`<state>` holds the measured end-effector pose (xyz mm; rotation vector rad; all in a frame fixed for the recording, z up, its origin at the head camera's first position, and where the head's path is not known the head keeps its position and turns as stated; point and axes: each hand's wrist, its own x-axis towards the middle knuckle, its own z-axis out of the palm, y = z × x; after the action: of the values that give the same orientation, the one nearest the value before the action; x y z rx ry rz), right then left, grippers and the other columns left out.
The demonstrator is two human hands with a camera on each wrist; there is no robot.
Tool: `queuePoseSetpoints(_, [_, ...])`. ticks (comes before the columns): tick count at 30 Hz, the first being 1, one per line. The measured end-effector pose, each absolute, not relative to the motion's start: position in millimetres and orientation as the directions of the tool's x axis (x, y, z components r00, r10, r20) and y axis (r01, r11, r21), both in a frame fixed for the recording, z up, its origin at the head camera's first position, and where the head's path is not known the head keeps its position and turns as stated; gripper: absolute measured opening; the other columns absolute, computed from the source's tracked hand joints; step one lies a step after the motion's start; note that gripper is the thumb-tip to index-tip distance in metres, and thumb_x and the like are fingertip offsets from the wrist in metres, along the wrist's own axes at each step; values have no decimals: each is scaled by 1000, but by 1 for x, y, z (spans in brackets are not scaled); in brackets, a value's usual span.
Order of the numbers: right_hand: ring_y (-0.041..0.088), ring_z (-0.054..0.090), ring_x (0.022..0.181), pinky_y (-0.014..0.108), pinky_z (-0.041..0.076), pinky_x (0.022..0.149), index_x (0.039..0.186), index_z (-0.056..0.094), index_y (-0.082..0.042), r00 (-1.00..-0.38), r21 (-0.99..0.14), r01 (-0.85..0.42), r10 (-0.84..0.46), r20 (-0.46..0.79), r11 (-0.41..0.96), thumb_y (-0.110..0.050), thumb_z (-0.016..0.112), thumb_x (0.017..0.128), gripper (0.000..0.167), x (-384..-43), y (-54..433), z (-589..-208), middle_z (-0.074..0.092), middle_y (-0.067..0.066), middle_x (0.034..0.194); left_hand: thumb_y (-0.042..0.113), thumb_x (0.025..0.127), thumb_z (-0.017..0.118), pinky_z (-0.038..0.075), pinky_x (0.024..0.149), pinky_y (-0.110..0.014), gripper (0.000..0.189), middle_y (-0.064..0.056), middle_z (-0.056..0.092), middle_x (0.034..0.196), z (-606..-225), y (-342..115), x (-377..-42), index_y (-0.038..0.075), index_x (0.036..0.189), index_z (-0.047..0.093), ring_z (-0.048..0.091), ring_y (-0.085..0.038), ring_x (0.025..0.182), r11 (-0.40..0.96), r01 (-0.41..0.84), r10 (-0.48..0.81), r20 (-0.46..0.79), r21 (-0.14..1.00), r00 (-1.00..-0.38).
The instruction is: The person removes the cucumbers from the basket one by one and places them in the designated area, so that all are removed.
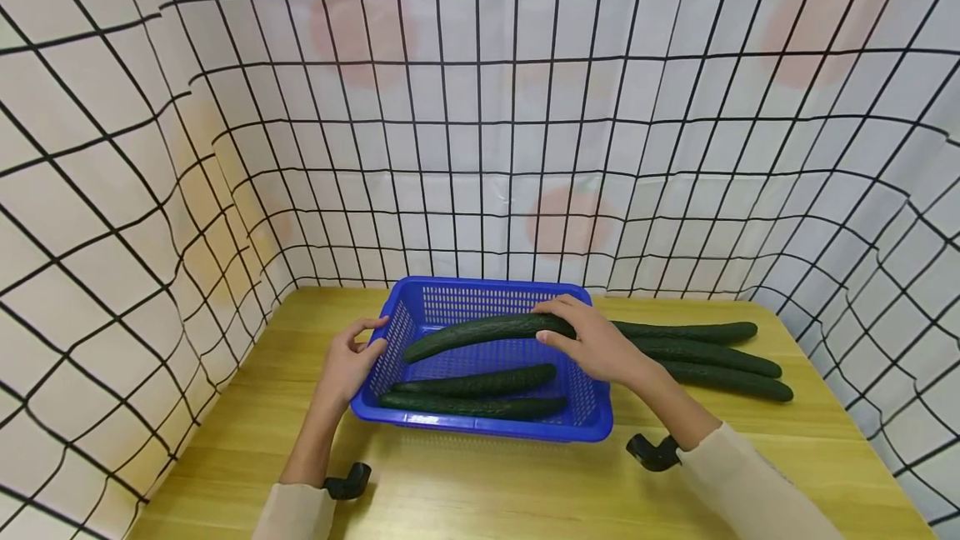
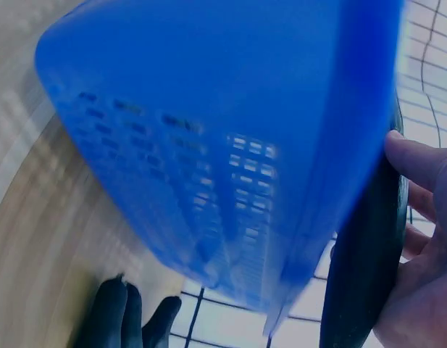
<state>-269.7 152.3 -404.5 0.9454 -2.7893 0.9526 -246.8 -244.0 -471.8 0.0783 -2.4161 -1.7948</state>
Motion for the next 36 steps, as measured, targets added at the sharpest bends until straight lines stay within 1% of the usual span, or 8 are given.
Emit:
queuePoseSetpoints(4, [37, 51, 138, 61, 42, 110, 145, 57, -16, -821, -548, -556, -517, 243, 625, -39, 57, 105, 46, -268, 168, -406, 55, 10, 146, 13, 96, 63, 47, 47, -25, 42, 2, 50, 56, -471, -243, -246, 18, 137, 66, 52, -13, 49, 277, 9, -123, 45, 961, -991])
queuePoseSetpoints(13, [42, 49, 140, 65, 40, 110, 146, 55, -14, -848, -543, -523, -468, 250, 657, -37, 56, 106, 46, -262, 205, -403, 53, 14, 150, 9, 96, 61, 48, 48, -26, 46, 2, 47, 55, -440, -235, -231, 7, 141, 61, 52, -14, 50, 256, -22, -91, 2, 966, -996])
queuePoseSetpoints(15, [44, 46, 141, 66, 39, 111, 146, 54, -13, -849, -544, -523, -460, 261, 656, -35, 56, 106, 46, -262, 213, -401, 52, 16, 151, 9, 95, 62, 49, 49, -27, 47, 1, 52, 57, -436, -234, -229, 5, 142, 60, 54, -13, 52, 255, -12, -87, 10, 967, -996])
queuePoseSetpoints(20, [45, 44, 142, 68, 37, 110, 147, 54, -14, -857, -545, -513, -431, 282, 664, -33, 56, 106, 45, -258, 234, -398, 51, 18, 152, 9, 95, 61, 49, 49, -27, 46, -2, 57, 59, -447, -238, -237, 8, 141, 61, 56, -14, 53, 244, -25, -97, -2, 969, -995])
queuePoseSetpoints(22, [46, 45, 140, 69, 37, 109, 147, 54, -14, -862, -542, -506, -419, 286, 671, -32, 56, 106, 45, -255, 242, -398, 52, 17, 150, 10, 96, 61, 47, 48, -26, 45, 0, 51, 56, -456, -241, -242, 12, 140, 63, 53, -13, 51, 241, -26, -106, 0, 970, -994])
queuePoseSetpoints(25, [47, 45, 140, 69, 37, 107, 146, 54, -12, -871, -545, -491, -396, 290, 680, -32, 58, 105, 46, -251, 255, -401, 52, 19, 150, 12, 96, 61, 47, 47, -26, 45, 4, 48, 55, -466, -244, -247, 12, 142, 62, 52, -12, 50, 255, -8, -105, 19, 967, -994])
queuePoseSetpoints(32, [49, 45, 138, 69, 39, 103, 146, 54, -10, -886, -548, -463, -354, 299, 696, -30, 60, 104, 47, -242, 287, -408, 52, 21, 150, 8, 95, 61, 48, 49, -26, 46, -1, 52, 57, -436, -234, -228, 5, 141, 60, 54, -14, 52, 259, -13, -88, 10, 966, -996])
queuePoseSetpoints(36, [50, 45, 136, 68, 38, 99, 146, 54, -12, -886, -538, -461, -335, 319, 705, -26, 62, 103, 46, -237, 307, -410, 52, 22, 148, 8, 95, 61, 50, 50, -27, 46, -1, 53, 58, -437, -235, -229, 6, 141, 61, 55, -14, 52, 255, -19, -92, 5, 967, -996])
